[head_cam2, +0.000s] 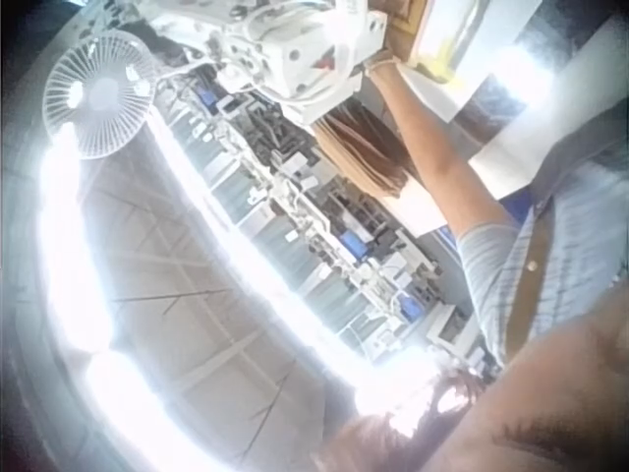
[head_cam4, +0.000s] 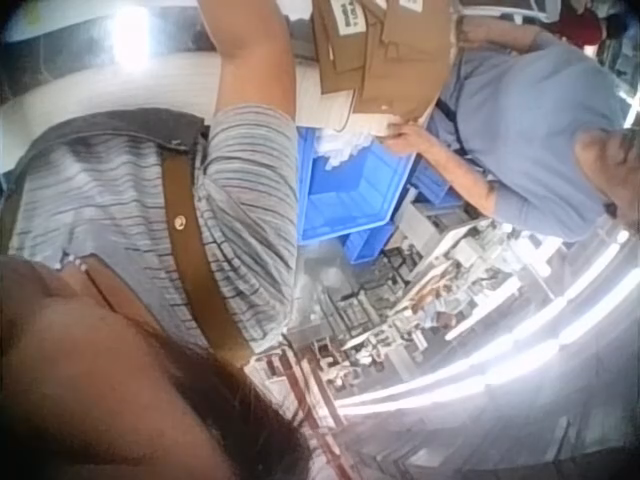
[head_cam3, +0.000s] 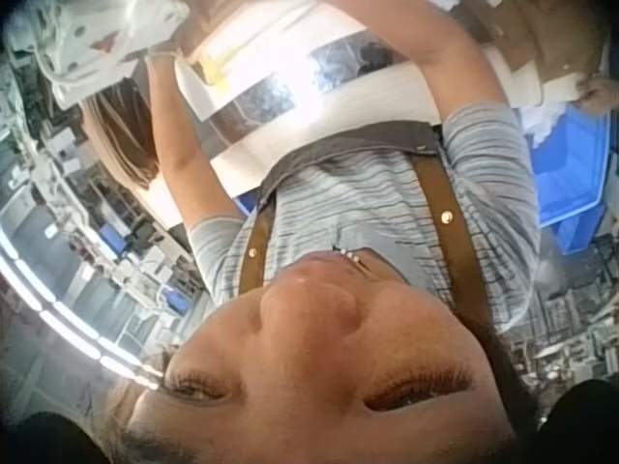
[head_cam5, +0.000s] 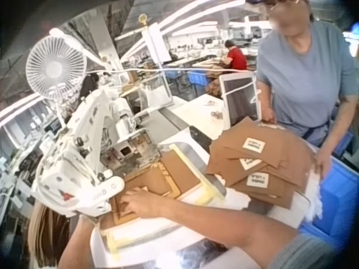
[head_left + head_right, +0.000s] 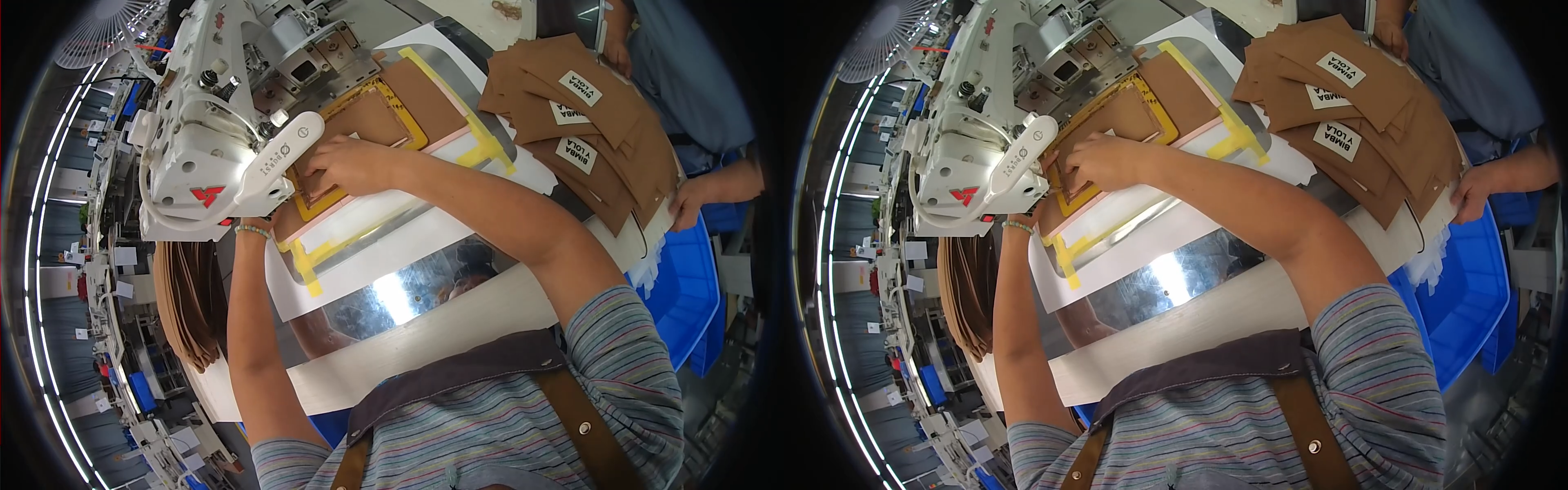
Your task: Sewing brand labels onto brown fabric pieces using an industrial sewing machine.
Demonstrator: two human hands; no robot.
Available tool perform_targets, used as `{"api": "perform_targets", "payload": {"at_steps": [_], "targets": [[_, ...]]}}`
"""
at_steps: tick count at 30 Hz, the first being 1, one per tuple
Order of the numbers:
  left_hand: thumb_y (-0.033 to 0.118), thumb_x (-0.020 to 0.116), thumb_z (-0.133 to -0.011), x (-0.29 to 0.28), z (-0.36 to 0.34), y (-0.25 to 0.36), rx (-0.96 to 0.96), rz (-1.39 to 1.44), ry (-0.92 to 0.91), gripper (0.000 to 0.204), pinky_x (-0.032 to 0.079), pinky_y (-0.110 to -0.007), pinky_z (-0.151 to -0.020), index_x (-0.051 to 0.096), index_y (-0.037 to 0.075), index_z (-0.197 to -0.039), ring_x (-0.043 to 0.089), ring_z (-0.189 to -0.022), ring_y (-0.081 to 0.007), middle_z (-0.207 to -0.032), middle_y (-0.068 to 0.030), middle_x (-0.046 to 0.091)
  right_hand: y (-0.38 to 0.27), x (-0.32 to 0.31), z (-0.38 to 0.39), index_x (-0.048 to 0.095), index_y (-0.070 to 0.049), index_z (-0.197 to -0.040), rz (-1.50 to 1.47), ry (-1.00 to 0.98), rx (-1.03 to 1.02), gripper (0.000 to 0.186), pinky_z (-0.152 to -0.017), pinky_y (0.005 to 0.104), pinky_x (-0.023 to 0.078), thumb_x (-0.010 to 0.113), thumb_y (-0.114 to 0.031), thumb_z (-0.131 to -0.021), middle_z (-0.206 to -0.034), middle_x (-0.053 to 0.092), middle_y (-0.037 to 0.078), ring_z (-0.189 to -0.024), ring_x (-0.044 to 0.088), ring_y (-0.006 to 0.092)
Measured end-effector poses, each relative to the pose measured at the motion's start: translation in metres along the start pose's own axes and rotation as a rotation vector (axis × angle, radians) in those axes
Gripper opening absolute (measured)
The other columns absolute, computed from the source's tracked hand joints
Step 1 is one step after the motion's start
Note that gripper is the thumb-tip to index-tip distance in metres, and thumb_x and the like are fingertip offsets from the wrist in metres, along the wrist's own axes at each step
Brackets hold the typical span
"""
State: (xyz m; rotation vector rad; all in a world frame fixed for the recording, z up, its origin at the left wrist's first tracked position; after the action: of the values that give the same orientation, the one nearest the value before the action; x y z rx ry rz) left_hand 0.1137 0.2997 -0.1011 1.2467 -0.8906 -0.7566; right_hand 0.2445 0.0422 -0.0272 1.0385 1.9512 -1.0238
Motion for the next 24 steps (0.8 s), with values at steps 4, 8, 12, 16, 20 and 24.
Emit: {"api": "perform_targets", "payload": {"at_steps": [4, 8, 12, 16, 20, 24], "targets": [[0.020, 0.046, -0.113, -0.005, -0.003, -0.004, 0.069, -0.196, -0.003, 0.048, 0.053, -0.025, -0.098, 0.044, 0.003, -0.158, 0.063, -0.120, -0.0164, -0.160, -0.0213, 0.054, 0.001, 0.001, 0.000, 0.084, -0.028, -0.121, -0.006, 0.000, -0.002, 0.039, -0.114, 0.0446, 0.042, 0.065, -0.007, -0.094, -0.139, 0.069, 0.006, -0.134, 0.059, 0.0259], [0.021, 0.045, -0.114, 0.002, -0.011, 0.003, 0.155, -0.405, -0.042, 0.048, 0.055, -0.025, -0.096, 0.044, 0.003, -0.158, 0.065, -0.118, -0.0172, -0.158, -0.0231, 0.055, 0.000, 0.000, 0.000, 0.084, -0.028, -0.120, -0.014, 0.001, -0.004, 0.039, -0.114, 0.0444, 0.042, 0.065, -0.007, -0.094, -0.139, 0.069, 0.006, -0.133, 0.059, 0.0261], [0.023, 0.047, -0.113, 0.011, -0.008, 0.006, 0.078, -0.184, -0.039, 0.049, 0.055, -0.026, -0.100, 0.044, 0.003, -0.158, 0.065, -0.119, -0.0168, -0.157, -0.0232, 0.056, -0.001, -0.001, 0.001, 0.084, -0.028, -0.119, -0.005, 0.004, 0.001, 0.039, -0.114, 0.0439, 0.043, 0.065, -0.006, -0.093, -0.139, 0.069, 0.006, -0.133, 0.059, 0.0259], [0.025, 0.049, -0.112, 0.013, -0.001, 0.004, -0.017, 0.024, 0.095, 0.051, 0.054, -0.026, -0.106, 0.043, 0.003, -0.158, 0.063, -0.126, -0.0170, -0.159, -0.0219, 0.055, -0.003, -0.002, 0.001, 0.084, -0.027, -0.120, 0.000, 0.011, -0.012, 0.039, -0.115, 0.0435, 0.043, 0.064, -0.006, -0.094, -0.135, 0.069, 0.005, -0.132, 0.059, 0.0251], [0.016, 0.061, -0.107, 0.033, 0.005, 0.025, 0.413, -0.763, 0.009, 0.038, 0.064, -0.035, -0.088, 0.056, 0.005, -0.143, 0.072, -0.108, -0.0190, -0.128, -0.0105, 0.069, -0.003, -0.003, -0.001, 0.084, -0.022, -0.118, 0.000, 0.051, 0.004, 0.036, -0.115, 0.0430, 0.043, 0.064, -0.004, -0.094, -0.128, 0.068, 0.004, -0.130, 0.059, 0.0245], [0.017, 0.060, -0.108, 0.024, 0.004, 0.002, -0.071, 0.314, 0.044, 0.036, 0.066, -0.037, -0.090, 0.057, 0.008, -0.142, 0.072, -0.111, -0.0203, -0.127, -0.0083, 0.071, 0.000, -0.004, 0.000, 0.085, -0.019, -0.115, -0.017, 0.066, 0.051, 0.033, -0.114, 0.0429, 0.044, 0.065, -0.004, -0.094, -0.125, 0.067, 0.003, -0.128, 0.059, 0.0247]]}}
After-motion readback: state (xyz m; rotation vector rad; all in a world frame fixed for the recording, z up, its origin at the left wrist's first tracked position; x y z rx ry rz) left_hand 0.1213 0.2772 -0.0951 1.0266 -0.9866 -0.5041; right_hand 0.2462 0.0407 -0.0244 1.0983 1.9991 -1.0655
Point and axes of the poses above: each hand's wrist, its own z-axis away from the middle knuckle, its own x-axis out of the palm, y = z × x, the point moved 6 cm from there along -z, towards the middle knuckle
